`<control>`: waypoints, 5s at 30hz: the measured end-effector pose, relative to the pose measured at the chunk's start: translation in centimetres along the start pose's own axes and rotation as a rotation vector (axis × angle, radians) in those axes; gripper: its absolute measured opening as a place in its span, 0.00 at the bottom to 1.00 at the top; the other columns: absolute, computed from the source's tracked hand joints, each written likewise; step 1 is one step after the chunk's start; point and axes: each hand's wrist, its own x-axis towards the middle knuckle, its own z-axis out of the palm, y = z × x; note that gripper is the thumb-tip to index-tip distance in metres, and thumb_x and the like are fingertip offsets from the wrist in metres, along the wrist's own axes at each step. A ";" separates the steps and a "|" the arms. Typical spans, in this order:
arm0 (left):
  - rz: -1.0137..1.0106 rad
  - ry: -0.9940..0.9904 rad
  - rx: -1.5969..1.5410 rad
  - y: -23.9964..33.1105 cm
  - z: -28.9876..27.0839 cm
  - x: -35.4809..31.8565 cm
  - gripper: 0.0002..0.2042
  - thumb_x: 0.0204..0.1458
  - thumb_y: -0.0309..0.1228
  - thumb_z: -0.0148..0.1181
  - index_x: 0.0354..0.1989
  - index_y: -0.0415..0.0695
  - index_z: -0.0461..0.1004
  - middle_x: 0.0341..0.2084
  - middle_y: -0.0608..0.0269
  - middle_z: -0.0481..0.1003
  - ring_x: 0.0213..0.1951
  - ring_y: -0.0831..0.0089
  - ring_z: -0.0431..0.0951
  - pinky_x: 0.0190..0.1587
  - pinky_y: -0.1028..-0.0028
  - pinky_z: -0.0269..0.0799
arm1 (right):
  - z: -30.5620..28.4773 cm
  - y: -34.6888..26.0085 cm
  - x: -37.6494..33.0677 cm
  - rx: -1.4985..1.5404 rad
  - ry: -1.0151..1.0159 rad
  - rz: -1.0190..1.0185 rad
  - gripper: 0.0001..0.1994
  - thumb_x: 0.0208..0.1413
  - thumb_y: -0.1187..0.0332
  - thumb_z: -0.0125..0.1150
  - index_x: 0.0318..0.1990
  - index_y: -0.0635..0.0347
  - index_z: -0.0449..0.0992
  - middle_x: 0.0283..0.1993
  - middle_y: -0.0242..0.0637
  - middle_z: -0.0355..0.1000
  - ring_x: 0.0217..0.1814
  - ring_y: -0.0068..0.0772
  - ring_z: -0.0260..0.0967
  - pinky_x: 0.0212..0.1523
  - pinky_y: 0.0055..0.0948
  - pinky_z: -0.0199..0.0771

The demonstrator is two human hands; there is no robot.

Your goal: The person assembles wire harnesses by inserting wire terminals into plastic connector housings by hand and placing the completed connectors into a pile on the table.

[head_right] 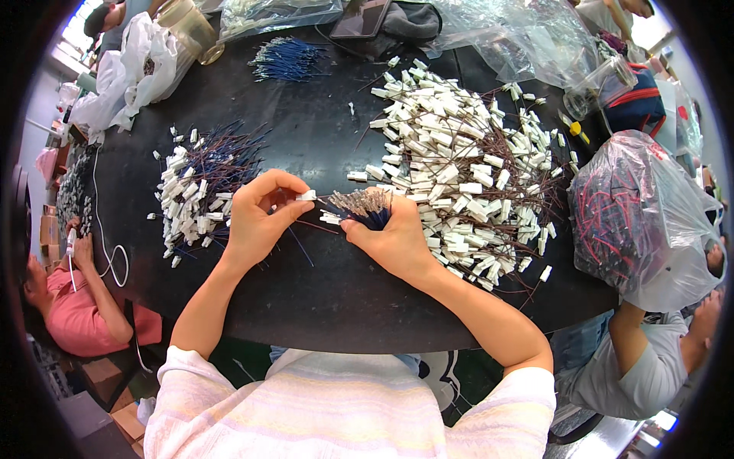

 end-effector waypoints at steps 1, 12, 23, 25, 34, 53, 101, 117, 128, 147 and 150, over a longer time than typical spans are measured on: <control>-0.001 -0.001 0.000 0.2 -0.1 -0.1 0.07 0.42 0.17 0.61 0.29 0.38 0.72 0.25 0.71 0.71 0.25 0.88 0.66 0.26 0.87 0.59 | 0.1 0.0 0.0 -0.016 0.000 -0.017 0.03 0.44 0.76 0.60 0.27 0.65 0.73 0.22 0.26 0.70 0.23 0.12 0.62 0.24 0.17 0.62; 0.407 0.171 0.205 0.3 0.5 0.1 0.07 0.39 0.16 0.61 0.25 0.39 0.72 0.24 0.66 0.73 0.22 0.84 0.66 0.20 0.85 0.57 | 0.0 -0.1 0.1 -0.007 0.030 -0.003 0.04 0.43 0.77 0.60 0.29 0.66 0.74 0.23 0.26 0.69 0.24 0.12 0.61 0.24 0.17 0.61; 0.099 -0.019 -0.056 0.3 0.1 -0.4 0.06 0.43 0.18 0.61 0.31 0.35 0.74 0.26 0.66 0.74 0.24 0.85 0.68 0.26 0.85 0.63 | -0.2 -0.3 -0.2 0.062 -0.005 0.007 0.03 0.44 0.77 0.60 0.27 0.65 0.73 0.22 0.28 0.71 0.23 0.13 0.64 0.24 0.16 0.62; -0.001 -0.030 -0.207 0.1 0.0 -0.4 0.06 0.44 0.19 0.60 0.32 0.34 0.75 0.25 0.65 0.74 0.24 0.85 0.68 0.26 0.85 0.63 | 0.0 -0.2 -0.1 0.049 0.006 -0.004 0.03 0.44 0.77 0.60 0.27 0.65 0.73 0.22 0.28 0.71 0.23 0.13 0.64 0.24 0.16 0.63; -0.100 -0.121 -0.241 0.2 -0.2 -0.3 0.07 0.46 0.22 0.60 0.33 0.33 0.76 0.21 0.66 0.74 0.22 0.85 0.68 0.24 0.86 0.62 | 0.0 -0.7 -0.1 0.007 0.007 -0.007 0.03 0.43 0.77 0.60 0.27 0.66 0.74 0.23 0.28 0.70 0.24 0.12 0.63 0.24 0.17 0.62; -0.118 -0.176 -0.225 0.2 0.6 -0.7 0.07 0.46 0.23 0.61 0.33 0.35 0.77 0.22 0.66 0.75 0.21 0.86 0.67 0.23 0.86 0.61 | -0.6 -0.1 0.1 0.038 -0.005 -0.008 0.05 0.45 0.76 0.60 0.30 0.67 0.74 0.23 0.32 0.72 0.25 0.17 0.67 0.28 0.17 0.66; -0.030 -0.135 -0.081 -0.2 0.0 1.0 0.06 0.48 0.21 0.57 0.35 0.36 0.74 0.28 0.67 0.74 0.31 0.85 0.71 0.35 0.84 0.66 | 0.3 -0.1 0.1 0.072 0.116 0.010 0.04 0.47 0.74 0.57 0.25 0.65 0.72 0.19 0.27 0.68 0.19 0.12 0.61 0.20 0.15 0.59; 0.318 -0.088 0.182 0.4 1.5 0.5 0.05 0.42 0.20 0.60 0.30 0.38 0.76 0.19 0.61 0.72 0.21 0.76 0.70 0.23 0.79 0.63 | -0.1 0.4 0.4 0.014 0.047 -0.063 0.02 0.48 0.76 0.56 0.25 0.64 0.72 0.18 0.26 0.66 0.21 0.12 0.60 0.22 0.15 0.60; 0.646 -0.153 0.434 -0.7 3.3 6.6 0.07 0.42 0.21 0.58 0.32 0.37 0.73 0.26 0.60 0.71 0.24 0.70 0.70 0.29 0.76 0.67 | 0.3 -0.2 0.0 0.014 -0.077 -0.232 0.01 0.50 0.77 0.52 0.30 0.63 0.68 0.21 0.29 0.67 0.21 0.12 0.59 0.22 0.15 0.57; -0.039 -0.140 -0.245 0.2 0.0 0.8 0.07 0.47 0.20 0.58 0.35 0.34 0.75 0.27 0.64 0.75 0.30 0.84 0.73 0.34 0.85 0.69 | 0.1 -0.5 0.2 0.044 0.038 -0.018 0.02 0.48 0.76 0.55 0.27 0.63 0.69 0.19 0.29 0.69 0.20 0.15 0.64 0.23 0.16 0.62; -0.017 -0.133 -0.234 0.3 0.1 0.8 0.07 0.46 0.20 0.58 0.35 0.34 0.75 0.27 0.64 0.75 0.29 0.83 0.73 0.33 0.84 0.69 | 0.2 -0.3 0.1 0.045 0.044 -0.040 0.02 0.48 0.77 0.55 0.26 0.63 0.69 0.19 0.30 0.69 0.20 0.15 0.65 0.23 0.16 0.63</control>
